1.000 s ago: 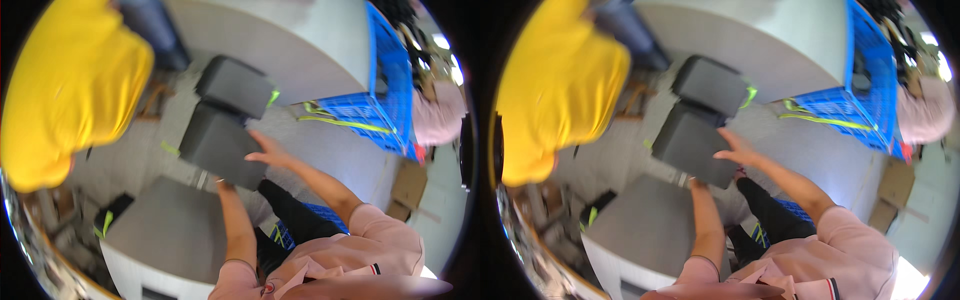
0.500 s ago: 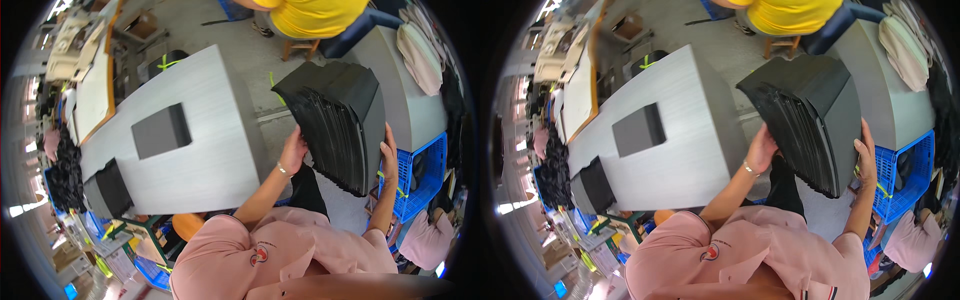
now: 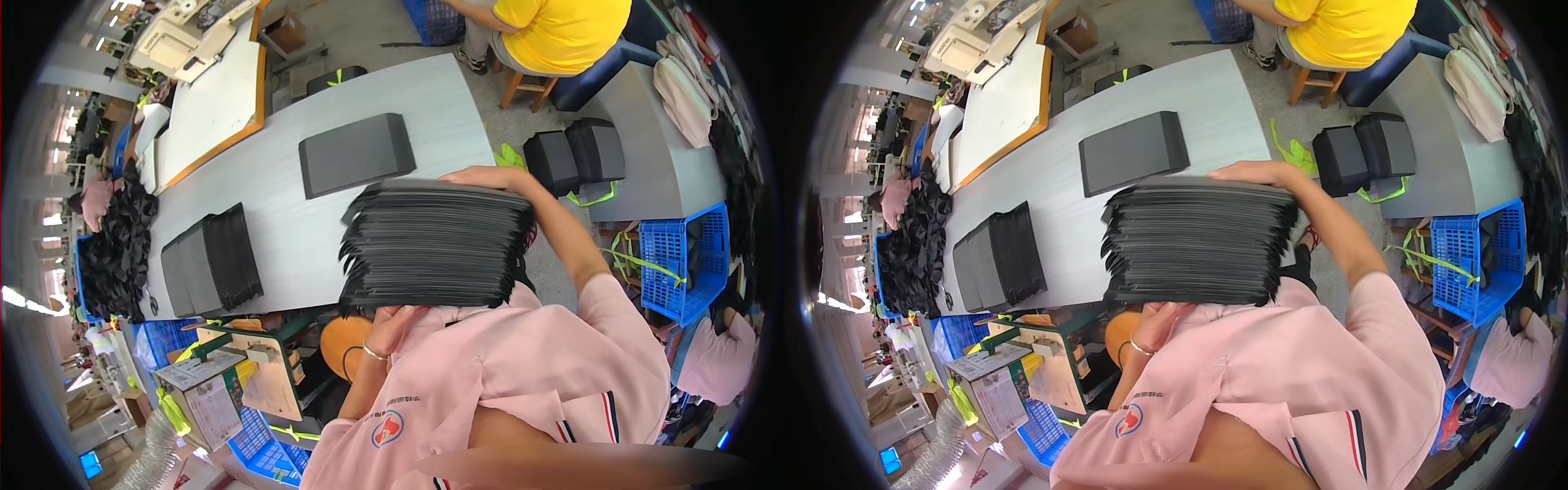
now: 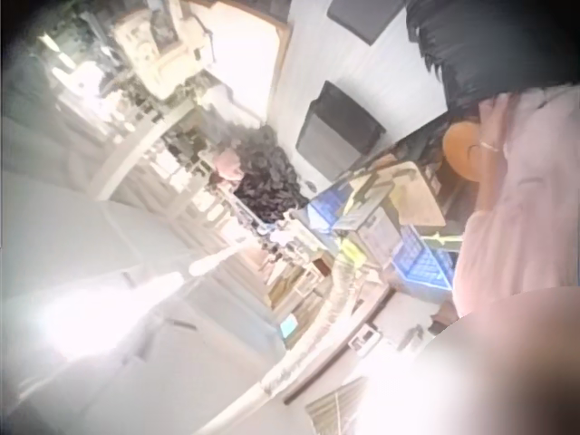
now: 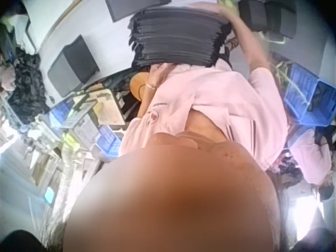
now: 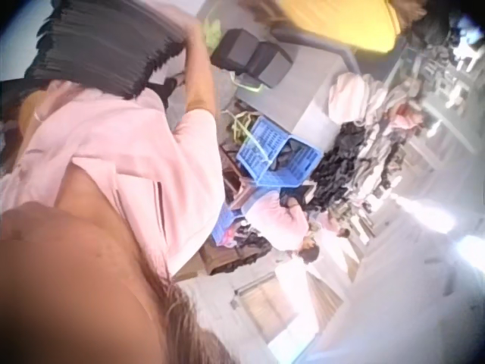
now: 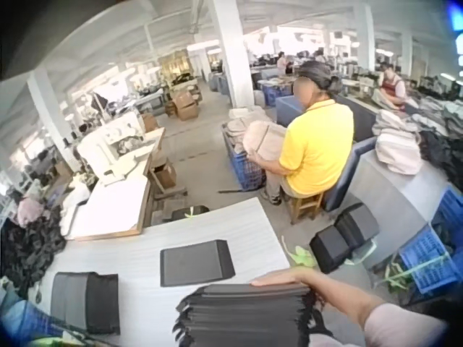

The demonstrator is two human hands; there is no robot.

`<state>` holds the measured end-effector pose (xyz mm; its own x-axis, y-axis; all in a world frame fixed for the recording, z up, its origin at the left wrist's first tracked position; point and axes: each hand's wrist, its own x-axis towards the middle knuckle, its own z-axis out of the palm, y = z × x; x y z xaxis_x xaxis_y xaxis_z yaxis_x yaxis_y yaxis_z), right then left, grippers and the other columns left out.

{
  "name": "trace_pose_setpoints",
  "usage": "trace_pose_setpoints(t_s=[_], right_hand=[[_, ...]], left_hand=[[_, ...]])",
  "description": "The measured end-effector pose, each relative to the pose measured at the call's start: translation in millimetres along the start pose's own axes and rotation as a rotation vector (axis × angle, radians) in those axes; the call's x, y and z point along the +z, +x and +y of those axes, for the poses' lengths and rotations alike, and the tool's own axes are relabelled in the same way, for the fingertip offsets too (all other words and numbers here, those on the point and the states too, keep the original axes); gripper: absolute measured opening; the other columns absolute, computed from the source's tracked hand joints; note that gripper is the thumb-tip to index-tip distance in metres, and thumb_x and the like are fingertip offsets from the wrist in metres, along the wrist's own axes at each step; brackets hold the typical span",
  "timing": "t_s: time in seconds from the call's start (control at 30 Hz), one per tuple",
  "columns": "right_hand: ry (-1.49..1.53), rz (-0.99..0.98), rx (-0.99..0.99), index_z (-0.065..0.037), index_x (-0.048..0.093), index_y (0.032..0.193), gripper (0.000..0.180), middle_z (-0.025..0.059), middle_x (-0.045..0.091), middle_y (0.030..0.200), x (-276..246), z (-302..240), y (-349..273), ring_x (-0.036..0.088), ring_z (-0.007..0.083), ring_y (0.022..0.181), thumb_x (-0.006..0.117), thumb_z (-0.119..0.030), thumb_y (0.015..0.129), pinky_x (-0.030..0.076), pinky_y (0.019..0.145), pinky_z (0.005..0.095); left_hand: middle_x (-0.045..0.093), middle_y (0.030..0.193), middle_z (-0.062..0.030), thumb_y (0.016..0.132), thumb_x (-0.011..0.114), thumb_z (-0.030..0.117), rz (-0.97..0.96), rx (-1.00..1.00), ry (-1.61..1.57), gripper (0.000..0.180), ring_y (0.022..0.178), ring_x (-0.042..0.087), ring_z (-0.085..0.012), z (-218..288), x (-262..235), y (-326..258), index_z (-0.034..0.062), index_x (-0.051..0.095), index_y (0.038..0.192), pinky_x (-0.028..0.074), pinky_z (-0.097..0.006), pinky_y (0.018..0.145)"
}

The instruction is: Organizes and counts a stack of black fabric panels on a workshop table.

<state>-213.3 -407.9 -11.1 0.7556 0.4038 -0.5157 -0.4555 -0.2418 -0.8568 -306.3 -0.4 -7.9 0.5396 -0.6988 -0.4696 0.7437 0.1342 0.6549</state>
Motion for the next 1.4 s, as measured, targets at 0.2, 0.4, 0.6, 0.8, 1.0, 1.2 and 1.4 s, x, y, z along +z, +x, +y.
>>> trace_pose_setpoints(t_s=[0.2, 0.4, 0.6, 0.8, 1.0, 1.2, 1.4], right_hand=[[-0.334, -0.075, -0.331, 0.005, 0.067, 0.101, 0.042, 0.0035, 0.070, 0.097, 21, 40, 157, 0.060, 0.0131, 0.094, 0.059, -0.036, 0.102, 0.049, 0.089, 0.0299], [-0.207, 0.127, 0.063, -0.002, 0.078, 0.109, 0.050, -0.0009, 0.074, 0.091, 22, -51, 108, 0.061, 0.0086, 0.083, 0.066, -0.050, 0.098, 0.050, 0.083, 0.0270], [-0.288, 0.102, 0.042, -0.003, 0.079, 0.107, 0.051, 0.0029, 0.076, 0.092, -24, -82, 102, 0.065, 0.0102, 0.081, 0.068, -0.051, 0.095, 0.053, 0.077, 0.0285], [-0.277, 0.143, -0.119, 0.000, 0.080, 0.095, 0.052, 0.0022, 0.074, 0.078, -16, -58, 104, 0.062, 0.0107, 0.071, 0.067, -0.051, 0.096, 0.051, 0.071, 0.0309], [-0.576, 0.091, -0.118, 0.004, 0.075, 0.082, 0.061, 0.0072, 0.067, 0.065, -4, -104, 98, 0.059, 0.0146, 0.063, 0.067, -0.056, 0.093, 0.048, 0.065, 0.0361], [-0.872, 0.315, -0.157, -0.002, 0.076, 0.081, 0.044, 0.0140, 0.070, 0.069, -23, -61, 126, 0.066, 0.0308, 0.065, 0.072, -0.045, 0.088, 0.050, 0.065, 0.0441], [-1.110, 0.938, -0.200, -0.013, 0.073, 0.088, 0.026, 0.0119, 0.070, 0.079, 8, -61, 99, 0.070, 0.0354, 0.079, 0.066, -0.038, 0.093, 0.053, 0.067, 0.0493]], left_hand=[[0.073, 0.117, -0.0134, 0.102, 0.063, 0.025, 0.236, -0.069, 0.075, 0.032, 0.111, 0.065, -0.0190, -8, -65, -17, -0.0026, 0.072, 0.116, 0.049, -0.035, 0.103], [0.074, 0.112, -0.0060, 0.104, 0.061, 0.030, 0.135, 0.000, 0.164, 0.033, 0.103, 0.063, -0.0116, 5, -72, 17, 0.0010, 0.075, 0.113, 0.047, -0.029, 0.096], [0.068, 0.128, -0.0147, 0.108, 0.052, 0.031, -0.030, 0.015, 0.429, 0.041, 0.124, 0.059, -0.0185, 21, -45, 65, -0.0024, 0.069, 0.124, 0.041, -0.033, 0.112], [0.052, 0.149, -0.0151, 0.107, 0.043, 0.051, -0.275, -0.129, 0.733, 0.066, 0.140, 0.042, -0.0219, 38, -44, 62, -0.0043, 0.054, 0.142, 0.027, -0.032, 0.118], [0.053, 0.146, -0.0184, 0.103, 0.043, 0.061, -0.094, -0.266, 0.881, 0.079, 0.140, 0.042, -0.0260, 45, -32, 54, -0.0082, 0.053, 0.140, 0.028, -0.031, 0.118], [0.053, 0.147, -0.0191, 0.104, 0.048, 0.052, -0.419, -0.419, 0.977, 0.069, 0.145, 0.040, -0.0284, 67, -15, 84, -0.0047, 0.051, 0.144, 0.028, -0.032, 0.119], [0.047, 0.153, -0.0190, 0.104, 0.054, 0.034, -0.671, 0.061, 0.714, 0.057, 0.145, 0.041, -0.0277, 179, -13, 39, -0.0070, 0.049, 0.144, 0.033, -0.040, 0.119]])
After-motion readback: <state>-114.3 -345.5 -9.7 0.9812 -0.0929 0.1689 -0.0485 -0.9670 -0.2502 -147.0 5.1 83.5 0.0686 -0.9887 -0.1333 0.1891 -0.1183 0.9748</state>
